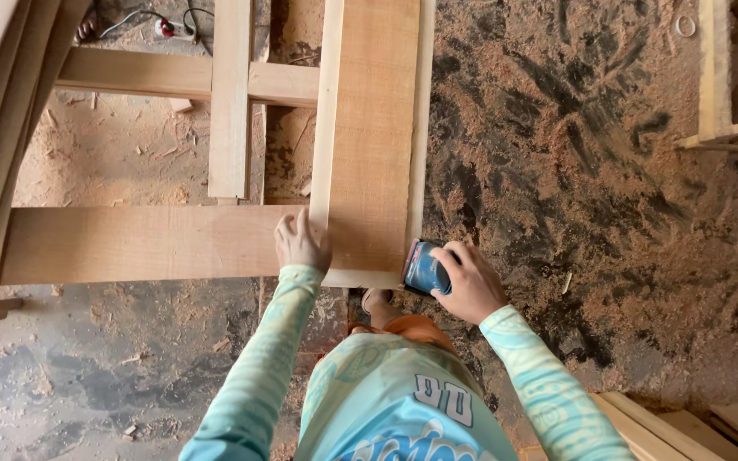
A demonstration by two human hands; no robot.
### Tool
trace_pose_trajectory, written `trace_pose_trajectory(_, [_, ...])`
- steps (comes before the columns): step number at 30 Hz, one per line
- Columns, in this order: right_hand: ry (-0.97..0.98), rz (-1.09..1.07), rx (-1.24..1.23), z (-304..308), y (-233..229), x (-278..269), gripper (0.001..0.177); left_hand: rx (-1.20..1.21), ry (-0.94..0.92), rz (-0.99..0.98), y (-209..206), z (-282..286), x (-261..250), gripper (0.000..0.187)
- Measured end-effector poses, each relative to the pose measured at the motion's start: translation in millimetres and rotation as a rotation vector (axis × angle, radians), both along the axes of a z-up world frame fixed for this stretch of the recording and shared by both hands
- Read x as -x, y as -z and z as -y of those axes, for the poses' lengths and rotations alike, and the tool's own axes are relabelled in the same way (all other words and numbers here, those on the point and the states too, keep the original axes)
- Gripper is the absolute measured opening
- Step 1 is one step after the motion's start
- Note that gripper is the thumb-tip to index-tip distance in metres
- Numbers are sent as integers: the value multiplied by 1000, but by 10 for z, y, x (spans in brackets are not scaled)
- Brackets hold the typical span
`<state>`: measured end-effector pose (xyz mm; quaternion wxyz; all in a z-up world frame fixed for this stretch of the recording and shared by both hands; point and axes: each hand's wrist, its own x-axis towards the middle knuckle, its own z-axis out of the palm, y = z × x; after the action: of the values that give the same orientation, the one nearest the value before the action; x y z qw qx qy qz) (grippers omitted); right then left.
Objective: The person uses an electric sander to smooth the surface of a rectangular wooden board resting on a workbench. They pause to replace the sanding pad on the tool before continuing to sand the board's surface.
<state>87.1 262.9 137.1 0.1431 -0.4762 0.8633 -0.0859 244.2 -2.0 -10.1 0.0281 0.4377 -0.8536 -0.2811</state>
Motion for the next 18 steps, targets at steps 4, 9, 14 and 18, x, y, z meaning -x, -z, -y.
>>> trace_pose_trajectory(4, [-157, -78, -45, 122, 60, 73, 66, 93, -39, -148, 260, 112, 470, 82])
trace_pose_trajectory(9, [-184, -80, -138, 258, 19, 141, 63, 306, -182, -111, 384, 3, 1006, 89])
trace_pose_trajectory(14, [-153, -97, -11, 434, 32, 359, 63, 325, -214, -6, 232, -127, 1067, 94])
trace_pose_trajectory(18, [-167, -180, 15, 700, 122, 799, 59, 312, -205, 12, 67, -89, 1094, 96])
